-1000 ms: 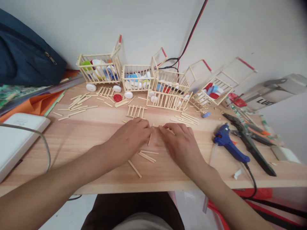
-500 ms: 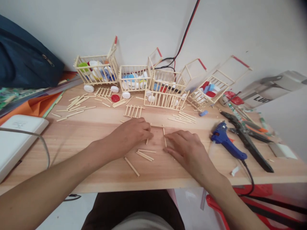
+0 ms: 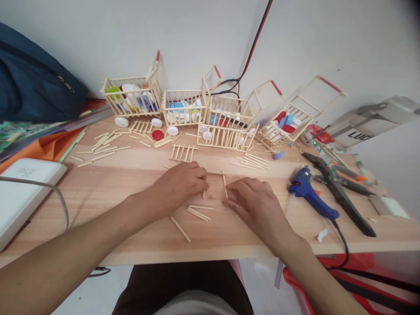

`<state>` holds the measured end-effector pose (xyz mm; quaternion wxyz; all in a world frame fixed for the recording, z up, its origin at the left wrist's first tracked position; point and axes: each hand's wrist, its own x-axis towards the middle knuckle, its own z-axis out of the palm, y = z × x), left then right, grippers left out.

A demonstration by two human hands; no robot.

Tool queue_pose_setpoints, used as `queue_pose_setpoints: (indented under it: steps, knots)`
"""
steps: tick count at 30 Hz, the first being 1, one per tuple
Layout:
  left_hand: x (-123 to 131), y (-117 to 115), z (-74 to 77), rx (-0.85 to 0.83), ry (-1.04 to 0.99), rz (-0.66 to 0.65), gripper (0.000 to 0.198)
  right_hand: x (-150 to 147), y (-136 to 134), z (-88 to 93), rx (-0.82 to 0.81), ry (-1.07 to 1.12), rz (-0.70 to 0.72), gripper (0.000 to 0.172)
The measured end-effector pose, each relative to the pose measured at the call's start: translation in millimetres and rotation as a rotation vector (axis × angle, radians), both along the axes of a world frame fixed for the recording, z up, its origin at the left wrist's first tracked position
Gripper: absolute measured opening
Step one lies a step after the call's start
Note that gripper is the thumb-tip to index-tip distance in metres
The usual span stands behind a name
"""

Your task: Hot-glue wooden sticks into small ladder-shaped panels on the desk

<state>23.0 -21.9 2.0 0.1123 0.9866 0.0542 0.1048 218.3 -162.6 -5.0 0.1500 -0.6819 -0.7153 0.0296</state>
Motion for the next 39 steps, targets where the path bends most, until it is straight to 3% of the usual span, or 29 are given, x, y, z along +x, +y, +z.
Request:
queue_pose_setpoints:
  steps: [8,14,18,30,39]
  knots:
    - [-1,1,3.1,0.1,-0.157,0.125,0.025,-1,-4,2.2,0.025,-0.044,-0.012,0.025]
    - [2,-12,4.9,0.328,0.018,0.181,0.03,-1,-3,3.7,0.124,-0.108,-0.039,0.047]
    - [3,-16,5.8,0.383,0.073,0.22,0.029,-6,4,5.8,0.095,-0.166,-0.022,0.048]
    - [4,-14,-0.4,0.377,0.083,0.212,0.023,-18,14,7.0,0.011,-0.221,0.029,0.045]
    - [4,-14,0.8,0.282,0.084,0.24,0.022,-21,16,4.1,0.023,-0.271,0.03,0.043]
